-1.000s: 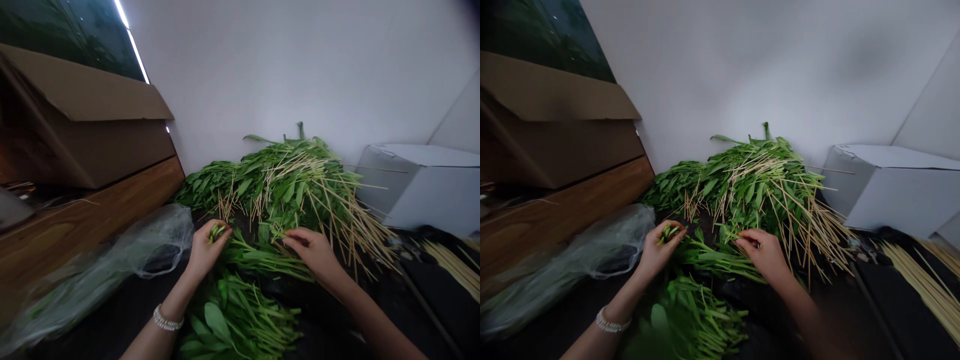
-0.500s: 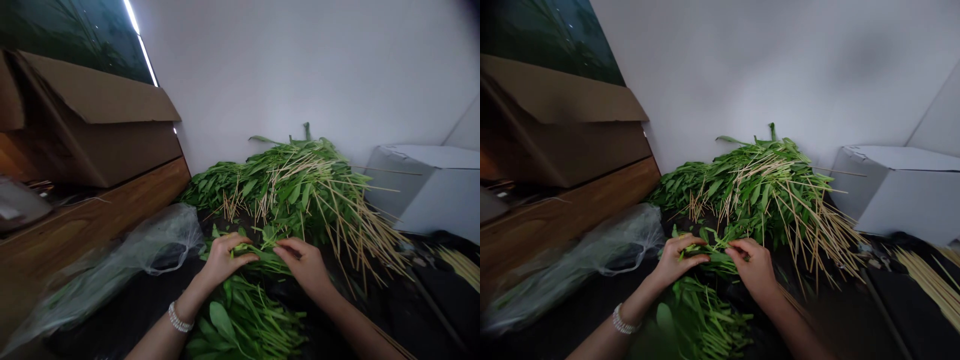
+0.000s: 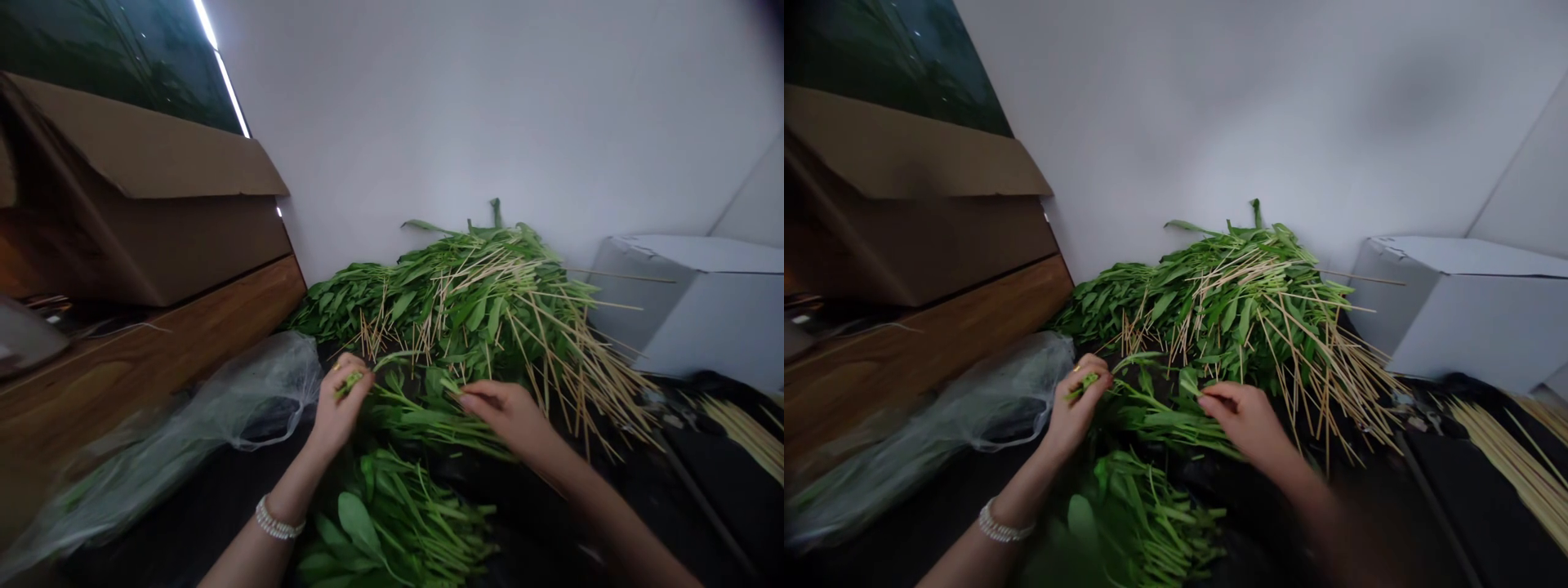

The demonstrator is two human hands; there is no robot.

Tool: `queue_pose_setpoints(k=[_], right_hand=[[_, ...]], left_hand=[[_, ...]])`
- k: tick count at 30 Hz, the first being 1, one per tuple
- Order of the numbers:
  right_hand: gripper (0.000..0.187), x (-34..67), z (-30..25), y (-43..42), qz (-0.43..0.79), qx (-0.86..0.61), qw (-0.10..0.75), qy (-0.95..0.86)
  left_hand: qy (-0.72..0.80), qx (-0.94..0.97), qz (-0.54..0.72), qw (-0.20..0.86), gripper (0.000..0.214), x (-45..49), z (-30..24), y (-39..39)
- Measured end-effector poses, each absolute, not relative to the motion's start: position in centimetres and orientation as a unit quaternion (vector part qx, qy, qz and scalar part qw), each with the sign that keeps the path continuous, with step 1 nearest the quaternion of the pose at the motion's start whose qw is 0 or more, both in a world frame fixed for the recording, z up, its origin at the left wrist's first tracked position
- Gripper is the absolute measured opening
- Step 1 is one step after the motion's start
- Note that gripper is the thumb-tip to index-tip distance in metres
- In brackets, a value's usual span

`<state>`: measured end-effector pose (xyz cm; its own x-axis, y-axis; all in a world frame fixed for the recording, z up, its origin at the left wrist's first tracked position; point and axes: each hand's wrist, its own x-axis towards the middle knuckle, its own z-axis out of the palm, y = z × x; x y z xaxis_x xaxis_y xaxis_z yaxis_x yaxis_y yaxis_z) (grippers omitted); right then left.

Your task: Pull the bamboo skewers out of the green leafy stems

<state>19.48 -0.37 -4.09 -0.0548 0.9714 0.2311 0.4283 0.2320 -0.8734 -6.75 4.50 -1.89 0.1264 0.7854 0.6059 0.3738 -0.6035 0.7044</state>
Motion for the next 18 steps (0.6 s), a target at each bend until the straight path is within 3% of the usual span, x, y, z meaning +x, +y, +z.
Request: queue_pose_setpoints(k=[6,10,13,18], right_hand=[[0.022,25.7,-1.5,-1.4,0.45,-0.434,0.18,-0.76],[0.03,25.0,-3.5,-0.4,0.376,-0.514,0.211,-0.741],[0.015,23.5,-5.2,0.6,0.251,-0.557,0.26,-0.748],[0.015,21.9,-6.6,0.7,0.143,-0.558,0.201,-0.792]], left_hand=[[0.382,0.628,0.581,0.348,0.024,-7.6,-1.8,5.2],[0.4,0.597,0.583,0.379,0.024,-7.5,-1.9,5.2],[0.404,0.576,0.598,0.383,0.028,-7.5,-2.0,5.3],[0.405,0.585,0.604,0.36,0.032,-7.5,-2.3,5.6]])
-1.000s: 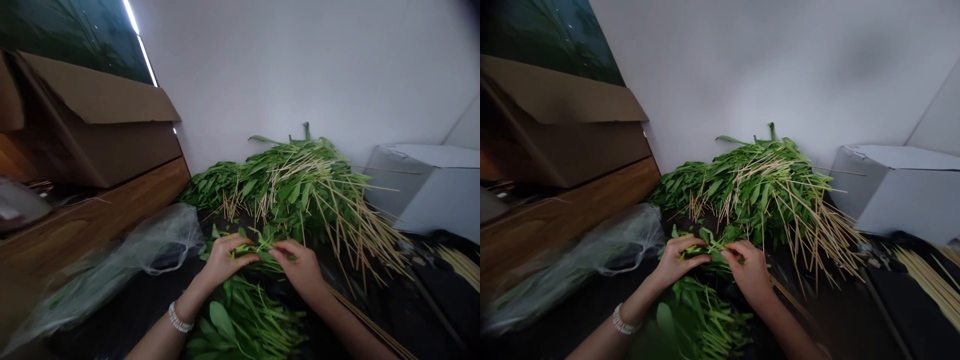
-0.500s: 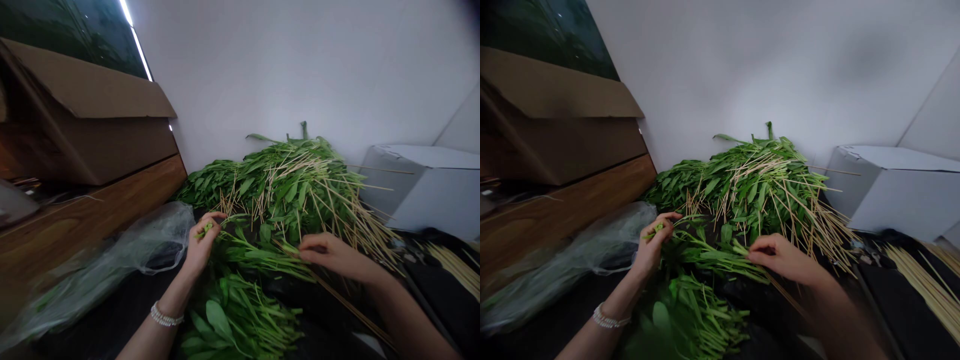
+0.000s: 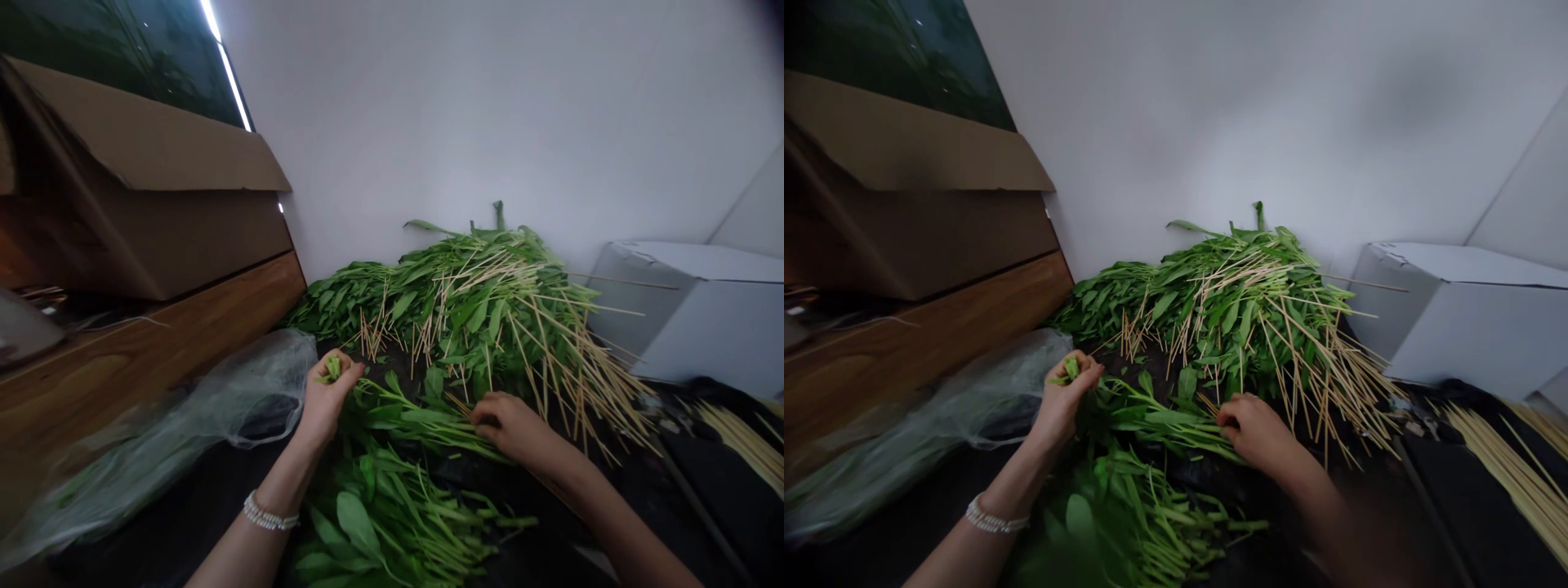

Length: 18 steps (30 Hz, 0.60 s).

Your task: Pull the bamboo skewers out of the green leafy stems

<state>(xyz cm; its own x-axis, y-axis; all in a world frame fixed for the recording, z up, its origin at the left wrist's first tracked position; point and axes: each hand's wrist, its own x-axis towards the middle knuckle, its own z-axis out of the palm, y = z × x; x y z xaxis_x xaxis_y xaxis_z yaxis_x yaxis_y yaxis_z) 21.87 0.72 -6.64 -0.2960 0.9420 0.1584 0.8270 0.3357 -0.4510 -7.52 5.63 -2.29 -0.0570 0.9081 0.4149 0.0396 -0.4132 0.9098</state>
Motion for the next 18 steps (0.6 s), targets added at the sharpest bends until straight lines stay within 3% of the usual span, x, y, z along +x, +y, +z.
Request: queue_pose_setpoints(k=[7,11,16,18], right_hand=[[0.009,21.2,-7.2,0.7,0.086,-0.578,0.248,-0.772],[0.018,22.0,-6.7,1.3,0.074,-0.594,0.314,-0.737],[0.024,23.3,-6.3,1.5,0.12,-0.624,0.467,-0.615],[0.029,23.5,-6.3,1.5,0.145,-0.626,0.468,-0.606]], left_hand=[[0.412,0.575,0.626,0.328,0.017,-7.8,-1.8,5.7],[0.396,0.58,0.627,0.337,0.03,-8.1,-1.3,5.8],[0.417,0.622,0.6,0.282,0.026,-8.2,-1.1,5.6],[0.425,0.618,0.612,0.25,0.024,-8.2,-1.1,5.5]])
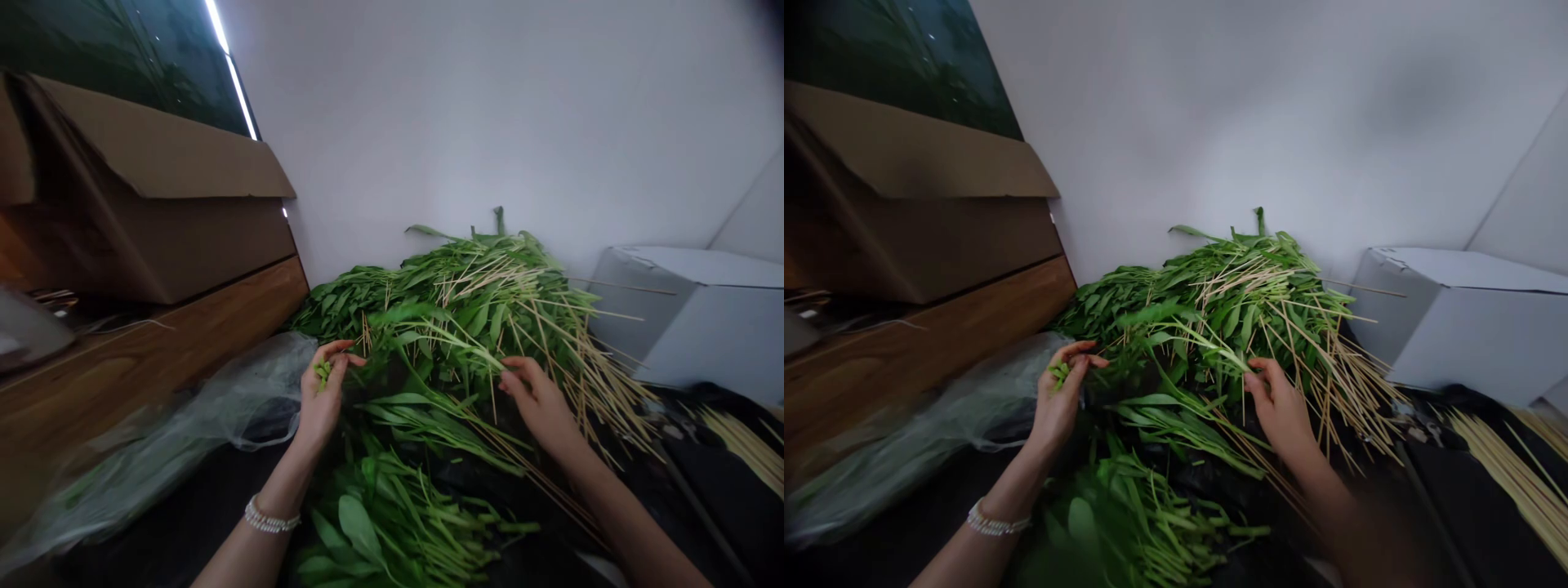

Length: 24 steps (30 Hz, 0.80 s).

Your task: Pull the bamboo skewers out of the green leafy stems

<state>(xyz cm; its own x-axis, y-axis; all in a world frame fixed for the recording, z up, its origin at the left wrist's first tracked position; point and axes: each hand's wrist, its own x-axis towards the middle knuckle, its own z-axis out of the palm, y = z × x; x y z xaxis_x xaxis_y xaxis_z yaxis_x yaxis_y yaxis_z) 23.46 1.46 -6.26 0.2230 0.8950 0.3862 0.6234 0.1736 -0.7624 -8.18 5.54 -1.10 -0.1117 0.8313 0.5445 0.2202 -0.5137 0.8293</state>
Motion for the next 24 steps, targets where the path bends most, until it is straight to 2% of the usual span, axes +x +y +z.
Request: queue_pose_setpoints(k=[4,8,16,24], right_hand=[[0.031,23.5,-6.2,1.4,0.167,-0.642,0.423,-0.617],[0.032,23.7,-6.2,1.7,0.201,-0.618,0.488,-0.583],[0.035,23.4,-6.0,1.6,0.176,-0.605,0.488,-0.605],[0.037,23.1,-6.2,1.4,0.195,-0.618,0.484,-0.588]], left_hand=[[0.41,0.576,0.669,0.228,0.019,-8.2,-1.3,5.9],[0.399,0.541,0.701,0.237,0.018,-8.3,-1.7,6.2],[0.487,0.61,0.603,0.165,0.022,-8.3,-2.1,5.5],[0.467,0.667,0.572,0.099,0.015,-7.9,-2.8,5.2]])
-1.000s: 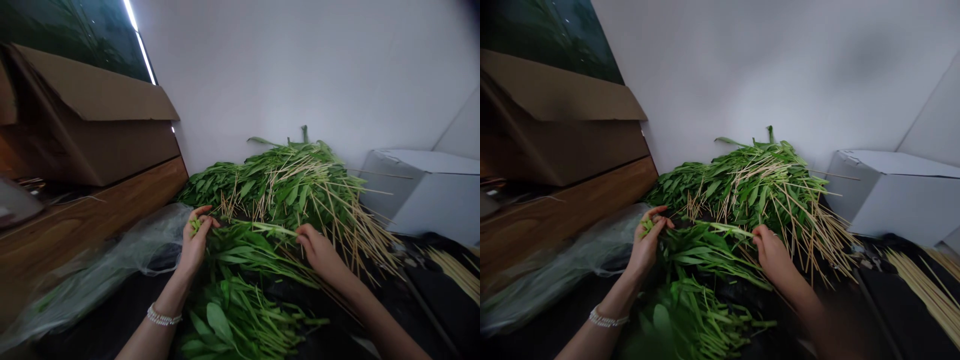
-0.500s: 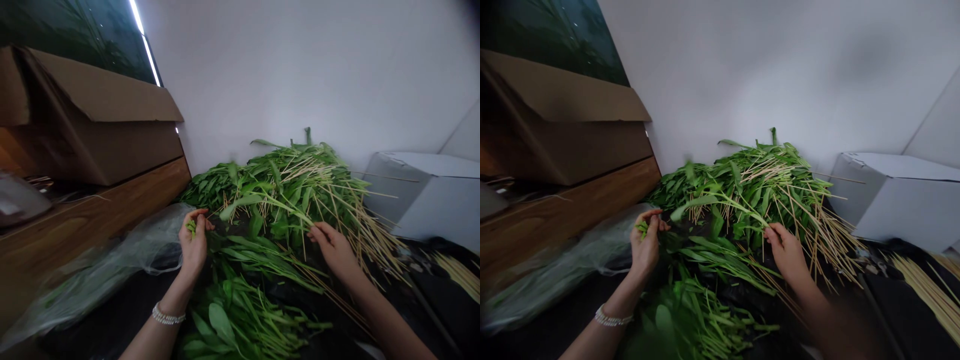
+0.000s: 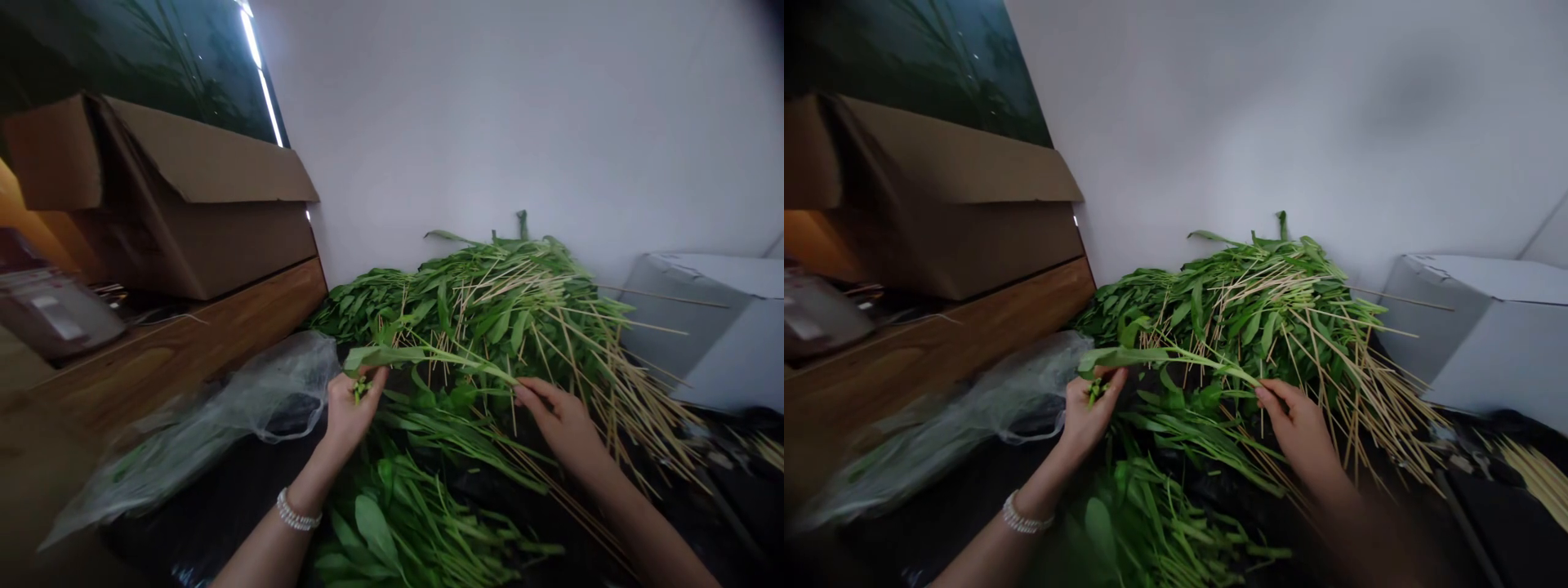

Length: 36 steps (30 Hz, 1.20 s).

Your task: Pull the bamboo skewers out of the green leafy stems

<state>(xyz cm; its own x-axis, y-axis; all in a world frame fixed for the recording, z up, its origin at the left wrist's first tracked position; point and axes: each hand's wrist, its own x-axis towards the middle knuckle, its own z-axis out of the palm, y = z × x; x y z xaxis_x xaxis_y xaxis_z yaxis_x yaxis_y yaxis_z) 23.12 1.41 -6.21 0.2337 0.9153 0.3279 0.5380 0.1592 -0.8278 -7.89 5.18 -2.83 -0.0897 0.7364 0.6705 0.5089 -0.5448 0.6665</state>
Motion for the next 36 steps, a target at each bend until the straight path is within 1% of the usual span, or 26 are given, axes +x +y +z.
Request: queue_pose_setpoints(k=[3,5,7,9,11,15,18,21,25,29,32,36], right_hand=[[0.037,23.4,-6.6,1.6,0.182,-0.609,0.494,-0.594],[0.036,23.6,-6.7,1.7,0.159,-0.609,0.495,-0.599],[0.035,23.7,-6.8,1.7,0.131,-0.607,0.491,-0.611],[0.035,23.8,-6.8,1.7,0.104,-0.602,0.487,-0.624],[0.034,23.9,-6.8,1.8,0.081,-0.593,0.488,-0.635],[0.033,24.0,-7.0,1.9,0.073,-0.58,0.492,-0.645],[0.032,23.8,-7.0,1.8,0.096,-0.574,0.489,-0.65],[0.032,23.5,-6.9,1.6,0.116,-0.567,0.484,-0.656],[0.032,23.0,-6.5,1.3,0.125,-0.563,0.481,-0.66],[0.03,22.7,-6.2,1.2,0.128,-0.57,0.451,-0.675],[0.031,22.6,-6.1,1.1,0.12,-0.57,0.432,-0.689],[0.033,22.6,-6.2,1.1,0.105,-0.575,0.417,-0.696]], left_hand=[[0.493,0.566,0.651,0.114,0.011,-8.3,-2.6,5.6],[0.491,0.512,0.693,0.131,0.023,-8.8,-2.3,6.1],[0.485,0.484,0.715,0.134,0.029,-9.3,-2.1,6.5],[0.487,0.478,0.72,0.127,0.027,-9.7,-2.1,6.8],[0.494,0.486,0.712,0.114,0.02,-9.8,-2.1,6.9],[0.505,0.568,0.648,0.057,0.016,-9.7,-2.1,6.7],[0.481,0.693,0.537,0.003,0.015,-9.2,-2.3,6.4],[0.465,0.766,0.444,-0.013,0.018,-8.8,-2.8,6.2],[0.494,0.779,0.384,-0.039,0.024,-8.7,-3.4,6.2],[0.539,0.765,0.346,-0.068,0.032,-8.7,-3.6,6.4],[0.557,0.733,0.385,-0.064,0.034,-8.7,-3.6,6.6],[0.527,0.679,0.509,-0.056,0.017,-8.8,-3.1,6.5]])
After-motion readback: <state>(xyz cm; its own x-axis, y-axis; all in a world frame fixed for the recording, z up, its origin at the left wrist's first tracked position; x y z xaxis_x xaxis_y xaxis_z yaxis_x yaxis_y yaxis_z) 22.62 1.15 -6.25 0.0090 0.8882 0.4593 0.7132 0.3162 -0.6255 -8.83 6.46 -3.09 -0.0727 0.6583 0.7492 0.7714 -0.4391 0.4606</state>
